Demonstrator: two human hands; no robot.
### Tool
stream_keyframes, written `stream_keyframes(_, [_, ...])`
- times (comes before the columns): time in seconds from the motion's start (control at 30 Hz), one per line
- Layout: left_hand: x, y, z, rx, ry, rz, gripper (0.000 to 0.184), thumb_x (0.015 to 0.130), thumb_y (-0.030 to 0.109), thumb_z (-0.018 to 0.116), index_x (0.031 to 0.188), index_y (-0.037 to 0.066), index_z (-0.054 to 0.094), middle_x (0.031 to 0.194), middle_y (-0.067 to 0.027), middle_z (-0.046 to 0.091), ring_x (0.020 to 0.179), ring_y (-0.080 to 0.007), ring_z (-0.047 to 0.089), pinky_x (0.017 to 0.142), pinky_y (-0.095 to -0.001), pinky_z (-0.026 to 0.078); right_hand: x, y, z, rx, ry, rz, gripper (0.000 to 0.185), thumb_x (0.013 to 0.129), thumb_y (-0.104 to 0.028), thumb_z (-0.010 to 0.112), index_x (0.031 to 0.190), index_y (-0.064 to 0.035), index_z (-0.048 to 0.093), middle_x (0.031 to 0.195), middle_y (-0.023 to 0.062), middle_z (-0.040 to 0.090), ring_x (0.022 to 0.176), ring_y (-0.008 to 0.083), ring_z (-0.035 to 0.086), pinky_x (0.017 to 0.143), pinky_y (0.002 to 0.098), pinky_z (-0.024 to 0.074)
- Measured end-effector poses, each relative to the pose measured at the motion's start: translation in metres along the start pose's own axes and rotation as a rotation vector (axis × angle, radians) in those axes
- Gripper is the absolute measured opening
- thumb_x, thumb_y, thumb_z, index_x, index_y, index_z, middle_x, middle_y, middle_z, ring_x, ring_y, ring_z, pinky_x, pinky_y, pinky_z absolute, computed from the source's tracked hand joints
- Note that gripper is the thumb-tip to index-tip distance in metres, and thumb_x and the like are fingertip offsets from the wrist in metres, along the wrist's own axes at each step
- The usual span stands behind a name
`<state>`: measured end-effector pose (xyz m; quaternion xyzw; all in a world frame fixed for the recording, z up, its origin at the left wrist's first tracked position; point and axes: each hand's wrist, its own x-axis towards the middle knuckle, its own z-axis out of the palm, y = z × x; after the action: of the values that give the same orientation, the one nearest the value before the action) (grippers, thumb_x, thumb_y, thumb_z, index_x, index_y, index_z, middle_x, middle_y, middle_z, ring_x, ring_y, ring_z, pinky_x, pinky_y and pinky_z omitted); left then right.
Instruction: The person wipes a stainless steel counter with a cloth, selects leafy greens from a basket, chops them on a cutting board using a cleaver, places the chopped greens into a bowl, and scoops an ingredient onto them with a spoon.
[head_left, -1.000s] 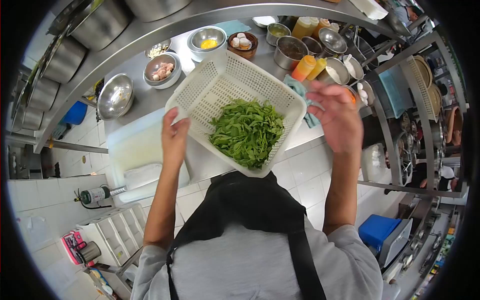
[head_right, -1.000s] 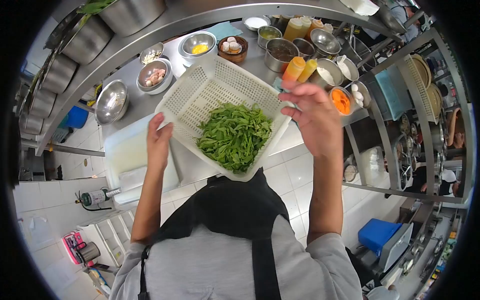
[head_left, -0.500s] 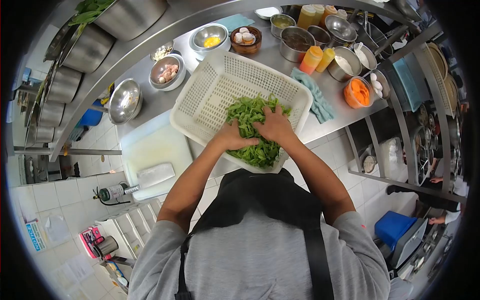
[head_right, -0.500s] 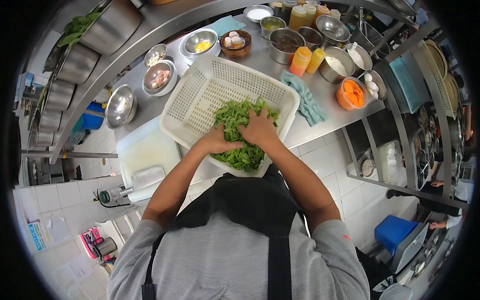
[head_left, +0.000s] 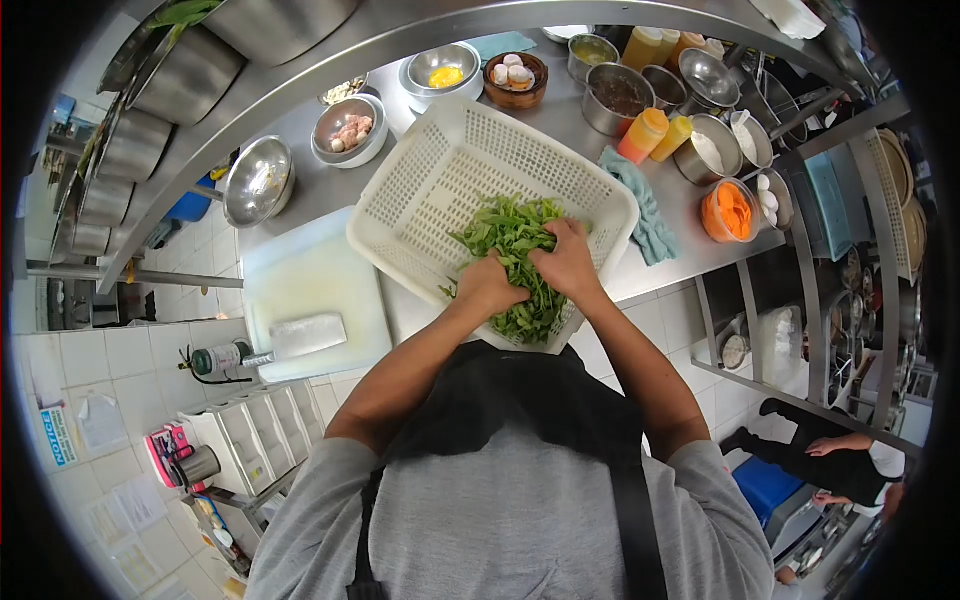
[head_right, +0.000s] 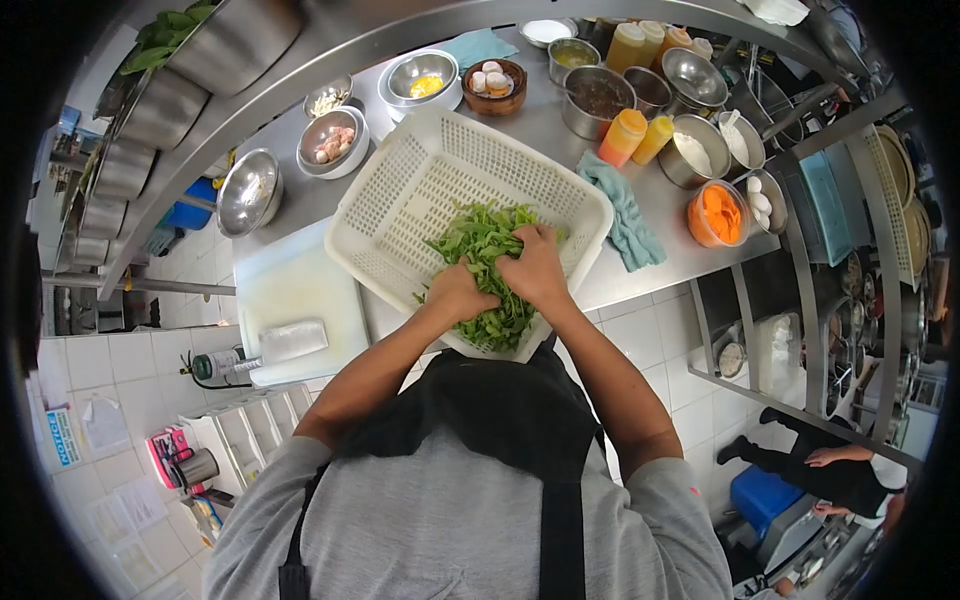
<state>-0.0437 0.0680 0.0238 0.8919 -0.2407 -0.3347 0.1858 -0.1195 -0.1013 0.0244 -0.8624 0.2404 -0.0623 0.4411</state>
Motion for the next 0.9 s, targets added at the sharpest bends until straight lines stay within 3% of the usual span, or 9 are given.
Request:
stream_keyframes(0.23, [-0.005, 0.001, -0.019, -0.114, 0.193, 0.031, 0.077, 0.069, 0.036, 0.089, 0.133, -0.001, 0.066, 0.119, -0.024, 0.074, 0.11, -0.0394, 0.073, 0.095, -0.0462, 0.059, 0.001, -0.016, -0.027, -0.013, 0.045, -0.103, 0.047, 0.083, -0.014, 0.074, 0.126, 0.0038, 0.067, 0.146, 0.035, 0.053, 0.135, 0.0503, 0.055, 0.117, 0.0464, 0.0465])
stream_keyframes(0.27, [-0.003, -0.003, -0.024, -0.114, 0.221, 0.069, 0.078, 0.069, 0.036, 0.089, 0.132, -0.004, 0.064, 0.116, -0.0246, 0.075, 0.109, -0.0393, 0.073, 0.094, -0.0459, 0.059, 0.003, -0.014, -0.032, -0.014, 0.057, -0.118, 0.047, 0.083, -0.014, 0.074, 0.127, 0.0032, 0.067, 0.147, 0.0362, 0.051, 0.136, 0.0513, 0.055, 0.117, 0.0468, 0.0467])
stream_keyframes(0.33, [0.0, -0.014, -0.038, -0.116, 0.279, 0.142, 0.082, 0.069, 0.037, 0.09, 0.13, -0.01, 0.06, 0.11, -0.0257, 0.076, 0.107, -0.0392, 0.075, 0.092, -0.0453, 0.06, 0.009, -0.003, -0.036, -0.021, -0.012, -0.1, 0.048, 0.083, -0.014, 0.075, 0.128, 0.0009, 0.068, 0.146, 0.0355, 0.054, 0.136, 0.0504, 0.056, 0.116, 0.0466, 0.0476])
stream_keyframes(0.47, [0.021, -0.049, -0.043, -0.137, 0.185, 0.112, 0.083, 0.068, 0.041, 0.091, 0.133, -0.003, 0.065, 0.114, -0.0259, 0.076, 0.106, -0.0369, 0.075, 0.094, -0.0423, 0.06, 0.012, -0.014, -0.037, -0.163, -0.259, -0.066, 0.052, 0.084, -0.015, 0.078, 0.134, -0.0021, 0.067, 0.148, 0.0338, 0.055, 0.138, 0.0484, 0.056, 0.117, 0.0455, 0.0476])
stream_keyframes(0.57, [0.011, -0.037, -0.057, -0.137, 0.041, -0.025, 0.092, 0.071, 0.048, 0.093, 0.142, 0.0, 0.062, 0.131, -0.026, 0.069, 0.121, -0.0387, 0.069, 0.104, -0.0435, 0.055, 0.009, -0.008, -0.031, -0.248, -0.218, -0.095, 0.054, 0.087, -0.019, 0.079, 0.137, -0.0036, 0.066, 0.153, 0.0326, 0.053, 0.139, 0.0494, 0.055, 0.118, 0.0454, 0.047])
stream_keyframes(0.67, [-0.001, -0.028, -0.066, 0.077, 0.141, -0.028, 0.115, 0.07, 0.061, 0.092, 0.154, -0.004, 0.05, 0.148, -0.0336, 0.057, 0.139, -0.0446, 0.056, 0.115, -0.0462, 0.048, -0.001, -0.022, -0.035, -0.259, -0.175, -0.052, 0.058, 0.089, -0.024, 0.079, 0.141, -0.0052, 0.064, 0.154, 0.0302, 0.053, 0.143, 0.0509, 0.051, 0.12, 0.052, 0.0442])
stream_keyframes(0.77, [-0.012, -0.007, -0.085, 0.197, 0.222, -0.08, 0.128, 0.074, 0.071, 0.087, 0.167, 0.002, 0.033, 0.169, -0.0304, 0.032, 0.154, -0.0483, 0.038, 0.122, -0.061, 0.036, -0.011, -0.043, -0.04, -0.339, -0.075, -0.074, 0.057, 0.09, -0.029, 0.079, 0.142, -0.0079, 0.066, 0.155, 0.0286, 0.054, 0.15, 0.0504, 0.043, 0.125, 0.0632, 0.0314])
stream_keyframes(0.87, [0.027, -0.009, -0.048, -0.074, 0.283, 0.028, 0.13, 0.079, 0.073, 0.082, 0.171, 0.003, 0.024, 0.173, -0.0307, 0.023, 0.16, -0.047, 0.028, 0.124, -0.0662, 0.03, -0.008, -0.042, -0.045, -0.759, -0.161, -0.165, 0.053, 0.091, -0.034, 0.078, 0.136, -0.0068, 0.072, 0.153, 0.0269, 0.056, 0.155, 0.0475, 0.036, 0.127, 0.0704, 0.0159])
stream_keyframes(0.9, [0.03, -0.004, -0.04, -0.057, 0.267, -0.04, 0.128, 0.081, 0.072, 0.08, 0.171, 0.002, 0.022, 0.173, -0.0321, 0.022, 0.159, -0.0481, 0.029, 0.125, -0.0637, 0.03, -0.007, -0.039, -0.046, -0.829, -0.199, -0.146, 0.051, 0.092, -0.035, 0.078, 0.133, -0.0059, 0.074, 0.152, 0.0261, 0.057, 0.156, 0.0467, 0.036, 0.128, 0.0706, 0.0132])
